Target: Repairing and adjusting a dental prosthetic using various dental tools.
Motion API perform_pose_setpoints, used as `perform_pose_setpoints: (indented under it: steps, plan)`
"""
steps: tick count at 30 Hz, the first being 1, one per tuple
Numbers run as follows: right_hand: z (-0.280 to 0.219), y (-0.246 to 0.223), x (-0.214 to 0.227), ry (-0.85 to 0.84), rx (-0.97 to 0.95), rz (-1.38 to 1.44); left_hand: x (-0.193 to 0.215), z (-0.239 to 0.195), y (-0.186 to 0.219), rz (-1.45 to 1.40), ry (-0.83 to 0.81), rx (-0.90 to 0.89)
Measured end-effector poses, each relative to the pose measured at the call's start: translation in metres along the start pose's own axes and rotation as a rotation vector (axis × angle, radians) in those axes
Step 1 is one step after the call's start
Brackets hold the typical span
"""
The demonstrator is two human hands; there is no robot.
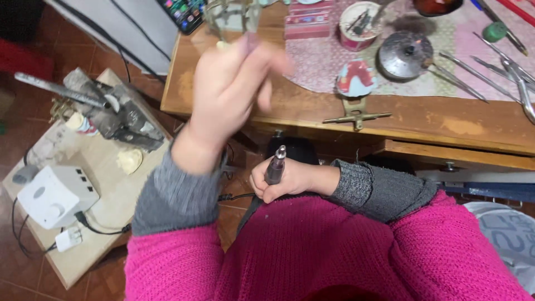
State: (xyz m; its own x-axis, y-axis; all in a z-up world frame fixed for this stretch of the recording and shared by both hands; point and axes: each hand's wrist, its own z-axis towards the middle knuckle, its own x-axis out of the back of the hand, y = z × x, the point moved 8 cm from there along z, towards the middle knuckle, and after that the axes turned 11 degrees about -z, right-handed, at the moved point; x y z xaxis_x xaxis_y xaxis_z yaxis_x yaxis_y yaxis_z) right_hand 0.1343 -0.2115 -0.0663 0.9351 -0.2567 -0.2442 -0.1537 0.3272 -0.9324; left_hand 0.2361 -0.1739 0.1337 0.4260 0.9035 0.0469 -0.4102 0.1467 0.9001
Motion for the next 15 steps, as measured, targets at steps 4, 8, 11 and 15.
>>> perform_pose_setpoints:
  steps: [4,8,11,15]
  plan:
    - [-0.012,-0.017,0.008,0.069,0.085,0.115,-0.020,0.083,-0.082,0.932,-0.011,-0.316]
    - [-0.026,-0.024,0.017,0.105,0.084,0.147,-0.046,0.120,-0.160,1.106,-0.134,-0.118]
    - [-0.032,-0.018,0.023,0.130,0.083,0.186,-0.053,0.132,-0.176,1.086,-0.117,-0.108]
    - [-0.033,-0.013,0.027,0.152,0.078,0.196,-0.053,0.134,-0.181,0.970,-0.205,-0.256]
